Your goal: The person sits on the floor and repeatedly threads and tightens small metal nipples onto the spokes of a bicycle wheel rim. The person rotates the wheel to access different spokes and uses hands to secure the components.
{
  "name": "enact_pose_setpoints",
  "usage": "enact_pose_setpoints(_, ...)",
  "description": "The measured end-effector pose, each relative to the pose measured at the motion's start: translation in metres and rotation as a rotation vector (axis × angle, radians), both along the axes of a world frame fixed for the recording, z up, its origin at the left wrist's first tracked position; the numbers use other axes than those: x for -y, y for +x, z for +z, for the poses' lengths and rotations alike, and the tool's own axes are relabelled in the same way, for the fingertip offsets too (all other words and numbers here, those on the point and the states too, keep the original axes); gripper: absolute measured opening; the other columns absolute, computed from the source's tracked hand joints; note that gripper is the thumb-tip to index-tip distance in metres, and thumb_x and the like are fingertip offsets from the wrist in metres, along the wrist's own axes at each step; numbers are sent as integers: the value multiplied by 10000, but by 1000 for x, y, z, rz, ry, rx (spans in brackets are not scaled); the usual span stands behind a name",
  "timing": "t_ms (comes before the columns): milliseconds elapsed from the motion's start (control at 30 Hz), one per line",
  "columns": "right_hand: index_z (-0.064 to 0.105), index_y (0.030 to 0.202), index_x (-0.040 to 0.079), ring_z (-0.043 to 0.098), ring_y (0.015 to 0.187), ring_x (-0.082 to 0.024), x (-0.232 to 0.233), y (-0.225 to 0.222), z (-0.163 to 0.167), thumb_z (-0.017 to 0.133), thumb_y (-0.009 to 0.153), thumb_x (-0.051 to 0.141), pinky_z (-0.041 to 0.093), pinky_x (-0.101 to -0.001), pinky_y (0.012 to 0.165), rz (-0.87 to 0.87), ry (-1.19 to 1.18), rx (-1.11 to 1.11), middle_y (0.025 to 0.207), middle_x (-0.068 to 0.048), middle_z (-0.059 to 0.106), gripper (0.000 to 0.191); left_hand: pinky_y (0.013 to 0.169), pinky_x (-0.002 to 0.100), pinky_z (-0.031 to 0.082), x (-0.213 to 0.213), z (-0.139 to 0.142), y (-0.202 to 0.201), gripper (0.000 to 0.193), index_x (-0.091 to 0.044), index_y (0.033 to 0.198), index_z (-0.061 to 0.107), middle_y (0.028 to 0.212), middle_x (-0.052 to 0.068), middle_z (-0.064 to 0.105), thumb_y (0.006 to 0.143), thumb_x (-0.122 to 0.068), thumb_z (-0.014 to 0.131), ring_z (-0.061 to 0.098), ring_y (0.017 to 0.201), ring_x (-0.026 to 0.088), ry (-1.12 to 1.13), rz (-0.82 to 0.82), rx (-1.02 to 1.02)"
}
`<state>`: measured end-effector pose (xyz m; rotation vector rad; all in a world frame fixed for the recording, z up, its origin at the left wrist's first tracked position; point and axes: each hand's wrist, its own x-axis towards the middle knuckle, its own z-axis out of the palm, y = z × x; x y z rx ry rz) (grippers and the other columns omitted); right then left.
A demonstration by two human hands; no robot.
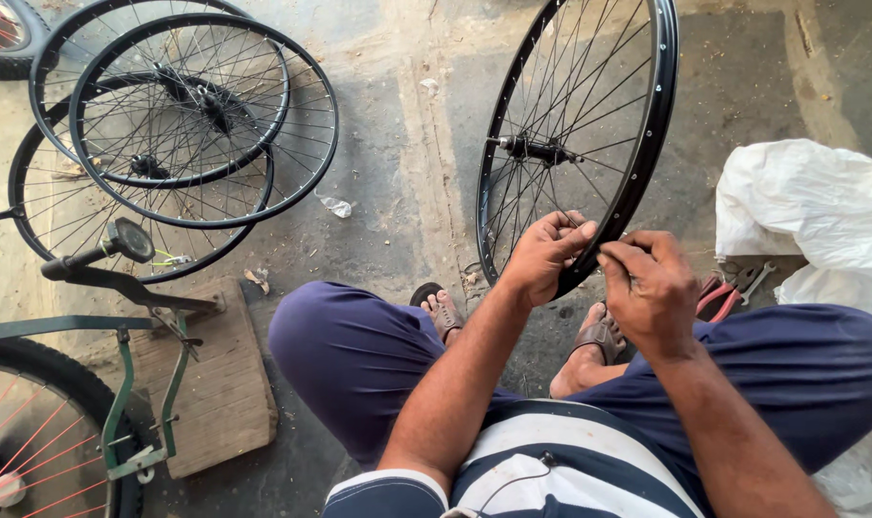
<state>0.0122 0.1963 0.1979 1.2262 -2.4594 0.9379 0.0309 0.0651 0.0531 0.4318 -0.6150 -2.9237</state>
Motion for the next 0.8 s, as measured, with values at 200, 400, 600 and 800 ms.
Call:
enact_pose_setpoints(200, 775, 1018, 80, 675, 886, -272, 5, 4, 0, 814, 875, 62, 543, -382, 764, 10, 5, -46, 1011, -84, 669, 150, 549, 219, 538, 4, 6, 5, 289, -35, 1131, 526, 829, 54, 695, 953, -135, 730, 676, 666, 95, 13, -13, 9)
enact_pose_setpoints(400, 770, 1009, 79, 670, 860, -283, 12, 10, -5, 817, 864, 62, 539, -390, 743, -54, -24, -47, 1000, -92, 657, 153, 529, 208, 517, 8, 6, 7, 294, -23, 1148, 533, 851, 58, 710, 965, -140, 732, 672, 663, 94, -9, -14, -22)
enact_pose_setpoints(600, 757, 1021, 101, 672, 848, -293, 18, 11, -8, 792, 849, 69, 538, -404, 714, -36, 29, -128, 1001, -85, 658, 178, 579, 205, 496, 14, 0, 18, 282, -23, 1217, 558, 885, 26, 669, 1035, -106, 758, 619, 682, 73, 33, -6, -171)
enact_pose_setpoints(800, 741, 1045, 119, 687, 876, -281, 20, 9, 2, 833, 842, 161, 550, -419, 738, 32, 139, -310, 1006, -47, 648, 226, 765, 270, 547, 29, -1, 22, 366, -49, 1283, 506, 1010, 62, 666, 983, -79, 713, 668, 872, 136, -21, -9, -166)
